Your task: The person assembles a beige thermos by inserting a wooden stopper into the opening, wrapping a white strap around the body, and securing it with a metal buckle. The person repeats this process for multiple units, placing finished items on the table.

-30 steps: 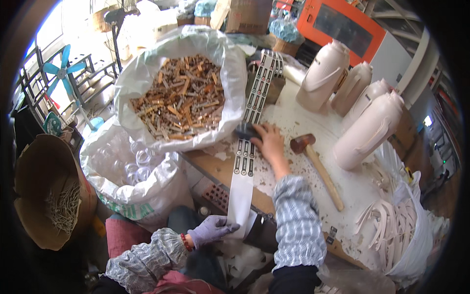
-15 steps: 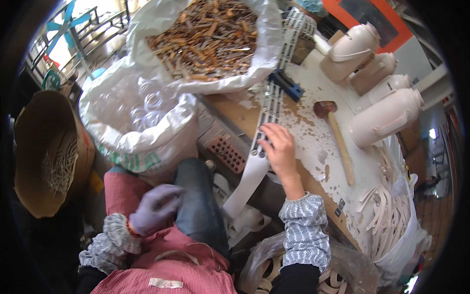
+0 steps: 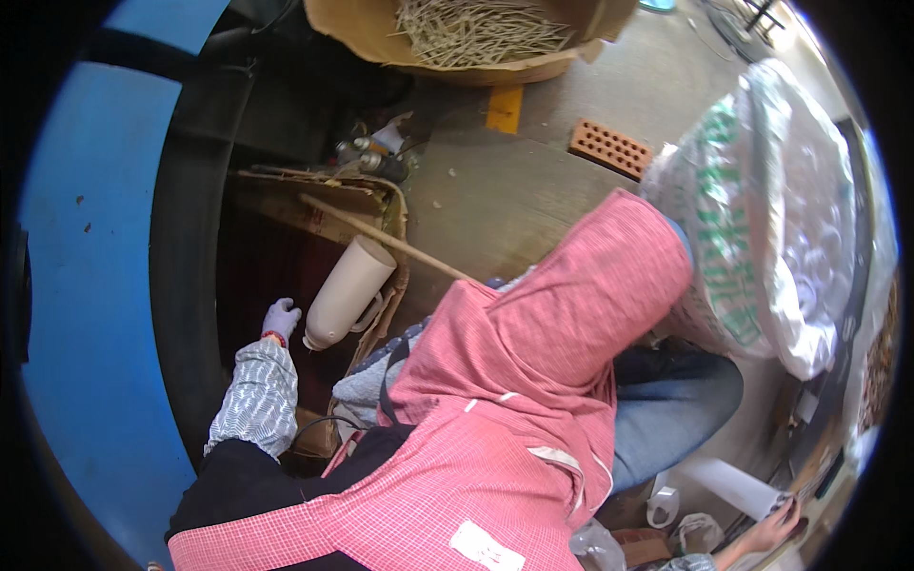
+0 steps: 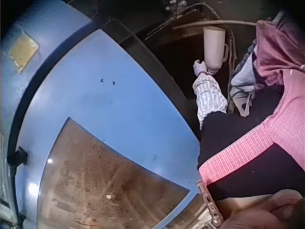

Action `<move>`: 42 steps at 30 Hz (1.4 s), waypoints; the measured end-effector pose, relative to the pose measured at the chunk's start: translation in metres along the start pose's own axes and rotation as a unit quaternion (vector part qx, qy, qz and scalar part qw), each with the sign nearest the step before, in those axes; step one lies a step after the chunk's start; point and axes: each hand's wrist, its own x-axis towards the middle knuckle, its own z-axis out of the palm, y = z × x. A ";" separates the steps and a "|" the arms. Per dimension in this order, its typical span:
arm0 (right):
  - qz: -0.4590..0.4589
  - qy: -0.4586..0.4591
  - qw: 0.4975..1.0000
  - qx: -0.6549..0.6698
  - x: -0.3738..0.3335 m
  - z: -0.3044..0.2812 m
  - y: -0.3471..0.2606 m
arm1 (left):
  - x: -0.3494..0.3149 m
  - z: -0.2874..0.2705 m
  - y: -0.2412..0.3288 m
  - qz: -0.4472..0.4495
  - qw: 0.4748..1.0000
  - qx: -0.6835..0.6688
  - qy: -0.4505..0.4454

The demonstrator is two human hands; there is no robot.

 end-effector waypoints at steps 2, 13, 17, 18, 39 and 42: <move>0.006 0.037 0.999 -0.017 0.009 -0.006 -0.009 | -0.021 0.015 0.008 0.002 0.999 0.049 -0.011; -0.245 0.073 0.954 -0.154 0.027 -0.058 -0.080 | 0.022 0.041 0.163 0.316 0.897 0.246 -0.187; -0.153 0.038 0.985 0.065 0.009 -0.067 -0.082 | 0.003 0.011 0.081 0.203 0.912 0.305 -0.184; -0.112 0.031 0.983 0.140 -0.008 -0.056 -0.080 | 0.009 -0.001 0.066 0.195 0.931 0.268 -0.151; -0.049 -0.155 0.763 0.626 -0.074 0.012 -0.351 | -0.392 -0.114 0.445 0.966 0.203 -0.062 -0.144; -0.009 -0.133 0.752 0.645 -0.062 -0.004 -0.355 | -0.368 -0.148 0.497 0.914 0.387 -0.053 0.114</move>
